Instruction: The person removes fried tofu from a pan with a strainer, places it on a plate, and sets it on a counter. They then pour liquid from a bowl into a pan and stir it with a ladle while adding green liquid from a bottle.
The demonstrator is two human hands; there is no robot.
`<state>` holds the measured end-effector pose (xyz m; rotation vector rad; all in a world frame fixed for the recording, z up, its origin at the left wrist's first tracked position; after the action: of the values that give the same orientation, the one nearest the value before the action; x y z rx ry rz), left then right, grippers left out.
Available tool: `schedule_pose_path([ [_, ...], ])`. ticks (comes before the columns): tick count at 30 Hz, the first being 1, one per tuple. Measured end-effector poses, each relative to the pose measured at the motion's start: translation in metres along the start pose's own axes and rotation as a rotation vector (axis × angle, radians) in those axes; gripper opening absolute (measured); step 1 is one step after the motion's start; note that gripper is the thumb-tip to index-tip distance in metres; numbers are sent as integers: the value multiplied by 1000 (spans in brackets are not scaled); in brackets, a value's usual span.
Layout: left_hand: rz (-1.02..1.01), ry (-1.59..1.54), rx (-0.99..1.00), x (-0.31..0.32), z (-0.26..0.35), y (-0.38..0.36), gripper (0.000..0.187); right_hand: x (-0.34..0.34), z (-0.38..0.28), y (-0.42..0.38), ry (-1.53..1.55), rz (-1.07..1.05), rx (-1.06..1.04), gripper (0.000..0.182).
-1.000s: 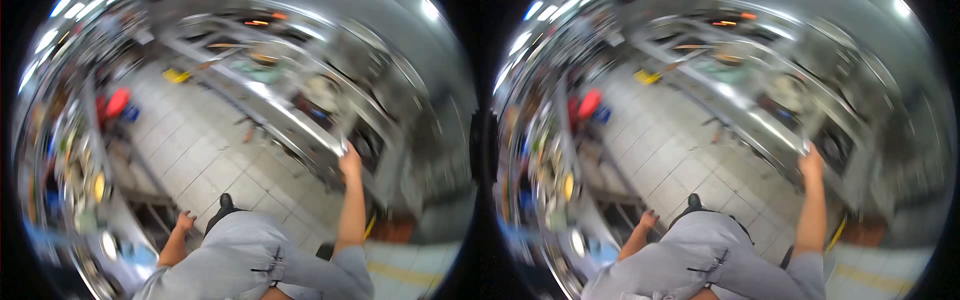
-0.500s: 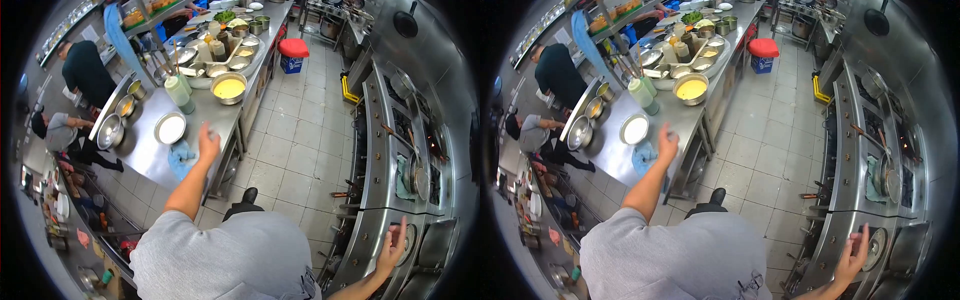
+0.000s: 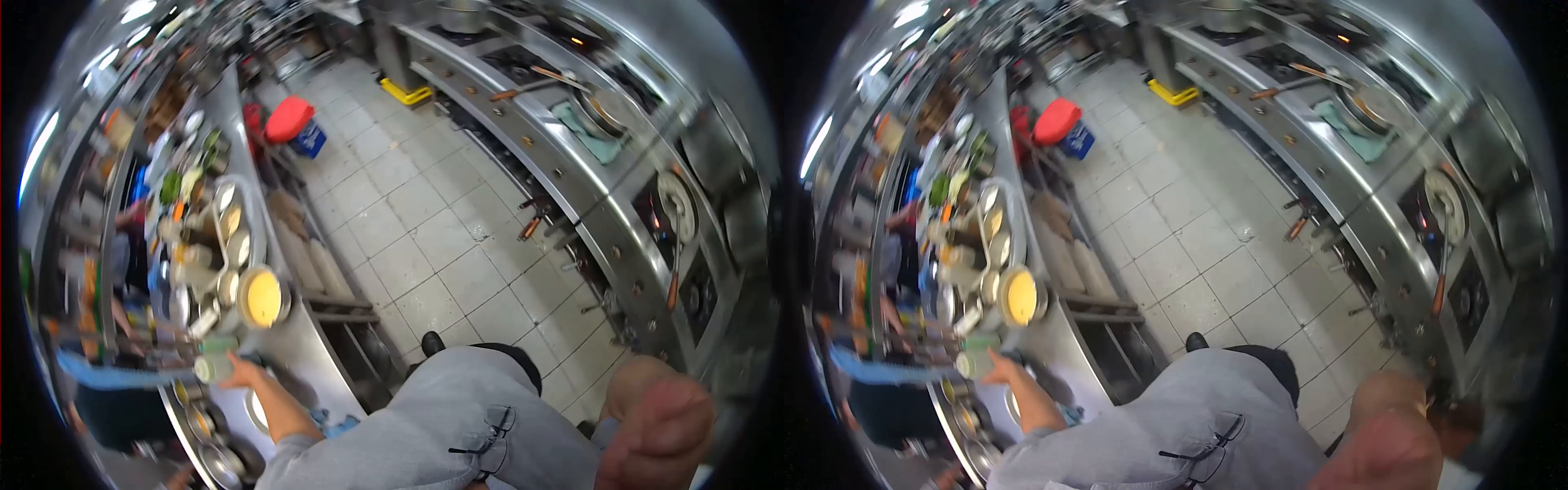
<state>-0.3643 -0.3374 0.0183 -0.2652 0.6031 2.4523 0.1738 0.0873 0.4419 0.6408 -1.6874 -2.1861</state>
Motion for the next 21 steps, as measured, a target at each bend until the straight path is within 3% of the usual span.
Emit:
schedule_pose_path([
  [1, 20, 52, -26, 1, -2, 4, 103, -4, 2, -1, -6, -47, 0, 10],
  [2, -4, 88, -75, 5, -2, 9, 98, -14, 22, -6, -114, -151, 389, 18],
  [4, -5, 114, -122, -4, 10, 14, 92, -102, -34, -61, -212, -116, 259, 20],
  [6, 70, 1, 164, -24, 72, 2, 82, -136, -33, -88, -661, -126, 352, 28],
  [7, 68, 114, 332, -29, 104, -2, 78, -157, -19, -101, -945, -118, 448, 20],
  [8, 55, 214, 509, -32, 137, -9, 74, -178, -5, -116, -1224, -138, 560, 26],
  [9, 10, 218, 557, -30, 164, -24, 74, -204, 28, -134, -1256, -304, 963, 33],
  [10, -185, 226, 478, -22, 185, -46, 74, -230, 38, -155, -1266, -393, 1062, 35],
  [11, -449, -237, 400, -12, 216, -88, 68, -263, 35, -190, -1301, -421, 1168, 37],
  [13, -536, -492, 419, 2, 255, -158, 62, -344, 14, -274, -1309, -417, 1447, 39],
  [14, -595, -396, 466, 8, 277, -206, 61, -376, 6, -302, -1324, -359, 1597, 42],
  [15, -643, -298, 513, 10, 299, -260, 59, -404, 0, -322, -1341, -339, 1607, 42],
  [18, -1411, -705, -154, 80, 297, -423, 50, -482, -13, -380, -1513, -347, 1712, 50],
  [20, -1389, -732, 1, 72, 339, -510, 38, -515, -25, -423, -1550, -413, 1921, 67],
  [21, -1357, -687, 28, 67, 352, -551, 34, -519, -25, -429, -1543, -426, 1932, 67],
])
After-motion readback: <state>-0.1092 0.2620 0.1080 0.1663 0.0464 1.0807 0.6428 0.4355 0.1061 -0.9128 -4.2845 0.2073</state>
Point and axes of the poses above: each hand's wrist, its own y-axis towards the middle knuckle, its own x-axis out of the palm, z = x × y, the point moved 10 cm from there along y, towards the middle knuckle, and after that the axes turned 7 degrees about y, right-handed, at the moved point
